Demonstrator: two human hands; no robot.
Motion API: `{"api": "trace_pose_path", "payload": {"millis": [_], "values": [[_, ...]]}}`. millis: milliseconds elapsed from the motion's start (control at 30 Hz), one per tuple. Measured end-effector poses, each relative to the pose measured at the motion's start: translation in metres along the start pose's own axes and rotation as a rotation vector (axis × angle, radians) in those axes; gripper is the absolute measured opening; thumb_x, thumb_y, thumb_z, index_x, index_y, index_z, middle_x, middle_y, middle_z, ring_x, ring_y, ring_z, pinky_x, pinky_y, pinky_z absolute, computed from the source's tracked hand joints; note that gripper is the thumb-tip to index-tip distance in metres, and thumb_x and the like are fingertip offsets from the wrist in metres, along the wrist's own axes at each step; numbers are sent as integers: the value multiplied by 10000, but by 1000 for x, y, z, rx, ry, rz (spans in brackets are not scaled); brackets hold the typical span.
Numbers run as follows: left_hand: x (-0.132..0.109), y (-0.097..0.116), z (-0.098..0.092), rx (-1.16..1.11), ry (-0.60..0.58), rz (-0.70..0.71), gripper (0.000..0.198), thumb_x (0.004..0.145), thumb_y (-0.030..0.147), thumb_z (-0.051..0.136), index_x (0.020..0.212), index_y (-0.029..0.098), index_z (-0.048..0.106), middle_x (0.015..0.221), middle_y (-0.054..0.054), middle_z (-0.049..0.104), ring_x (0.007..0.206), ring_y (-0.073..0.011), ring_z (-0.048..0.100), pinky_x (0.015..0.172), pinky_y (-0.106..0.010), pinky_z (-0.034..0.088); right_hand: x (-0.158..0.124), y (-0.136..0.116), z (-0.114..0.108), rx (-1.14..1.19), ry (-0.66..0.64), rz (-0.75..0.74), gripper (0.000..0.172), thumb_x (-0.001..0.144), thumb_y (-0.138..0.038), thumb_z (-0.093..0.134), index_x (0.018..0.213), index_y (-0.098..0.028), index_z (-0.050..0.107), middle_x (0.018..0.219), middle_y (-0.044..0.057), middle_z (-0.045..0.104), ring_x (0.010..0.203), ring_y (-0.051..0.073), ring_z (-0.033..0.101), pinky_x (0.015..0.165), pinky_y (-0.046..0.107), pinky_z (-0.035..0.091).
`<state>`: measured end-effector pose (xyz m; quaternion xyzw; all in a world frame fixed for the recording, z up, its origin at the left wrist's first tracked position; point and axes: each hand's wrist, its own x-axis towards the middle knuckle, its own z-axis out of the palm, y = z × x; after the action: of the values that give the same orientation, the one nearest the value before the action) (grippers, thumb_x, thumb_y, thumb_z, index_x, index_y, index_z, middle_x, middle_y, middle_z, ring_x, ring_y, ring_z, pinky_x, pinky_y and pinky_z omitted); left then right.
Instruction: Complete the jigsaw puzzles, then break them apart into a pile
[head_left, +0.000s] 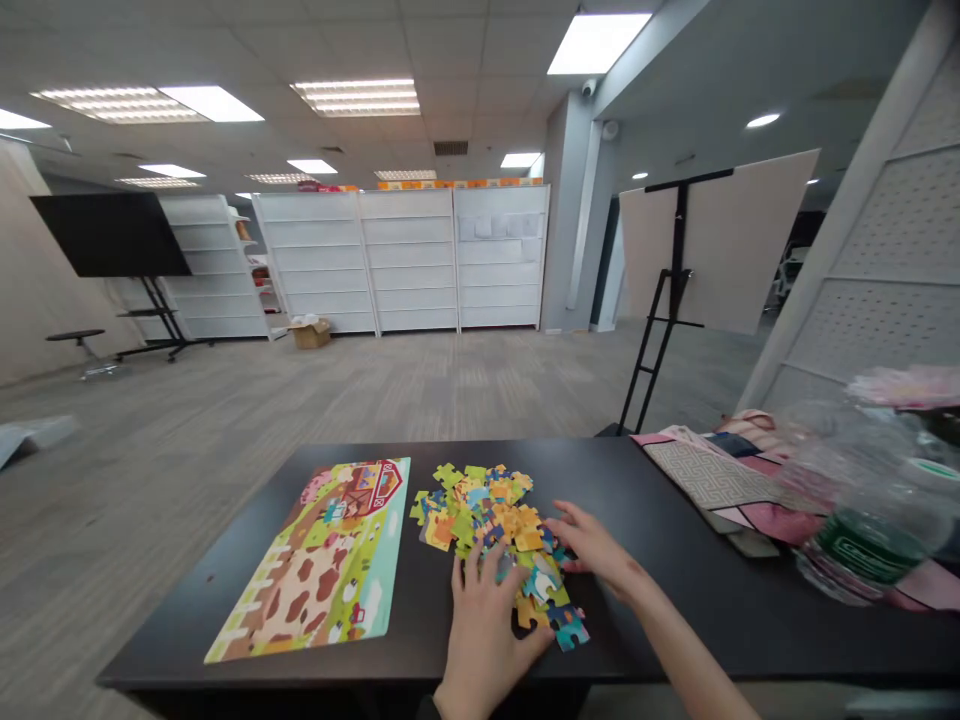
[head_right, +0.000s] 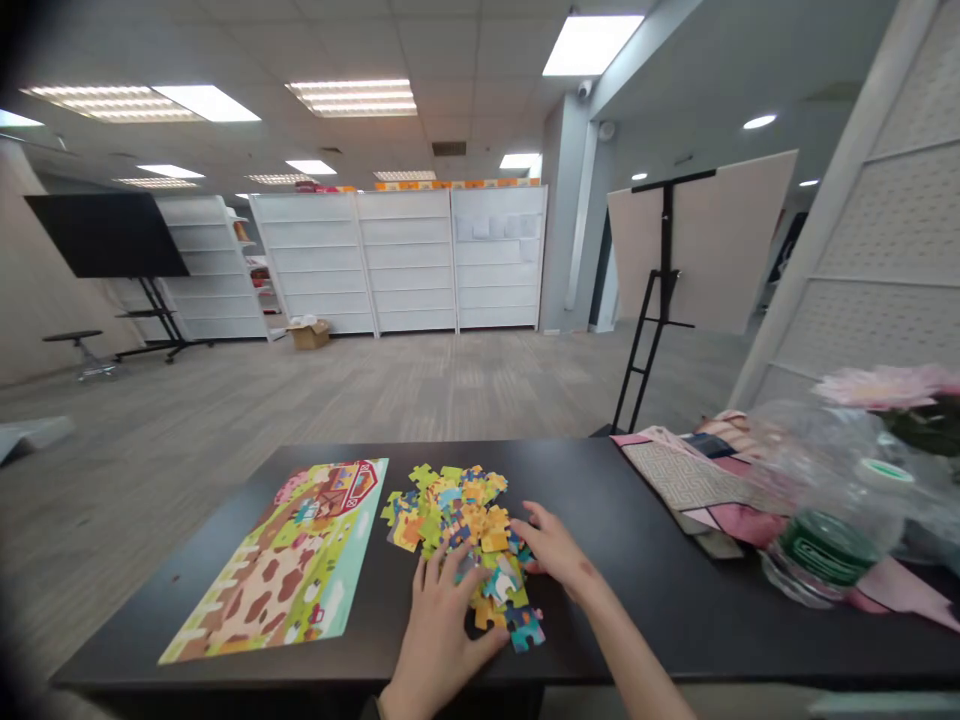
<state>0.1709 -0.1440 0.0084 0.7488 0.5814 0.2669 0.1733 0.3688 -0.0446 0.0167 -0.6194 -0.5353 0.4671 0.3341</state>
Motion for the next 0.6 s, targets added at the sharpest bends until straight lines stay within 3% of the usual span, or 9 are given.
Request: {"api": "trace_pose_path", "payload": {"millis": [200,300,400,600], "values": [[0,-9,9,5,8,-25,606,798,556,699,1363,402,543,1553,9,388,1466,-345,210,1206,-550,127,18,-8,22,-161,-59,-112,487,630,-369,758,1075,-186,685,941,63,738,912,263,688,743,321,551],[0,-15,15,9,26,-19,709,836,469,679,1481,371,402,1612,-4,280,1495,-332,146,1211,-519,163,15,-9,34,-203,-46,-172,437,594,-308,744,1007,-182,683,955,66,746,948,280,682,824,345,526],[2,-15,22,43,86,-38,660,888,385,626,1498,358,374,1640,-5,198,1507,-319,101,1213,-497,164,9,-10,41,-192,-41,-208,464,617,-322,710,1054,-179,649,959,66,746,921,267,692,817,340,524],[17,-1,24,37,63,-138,705,839,221,610,1499,315,380,1624,-84,239,1480,-401,140,1134,-597,227,-2,-16,47,-94,-23,-255,502,640,-331,637,1115,-185,567,948,52,721,806,218,711,728,314,554]]}}
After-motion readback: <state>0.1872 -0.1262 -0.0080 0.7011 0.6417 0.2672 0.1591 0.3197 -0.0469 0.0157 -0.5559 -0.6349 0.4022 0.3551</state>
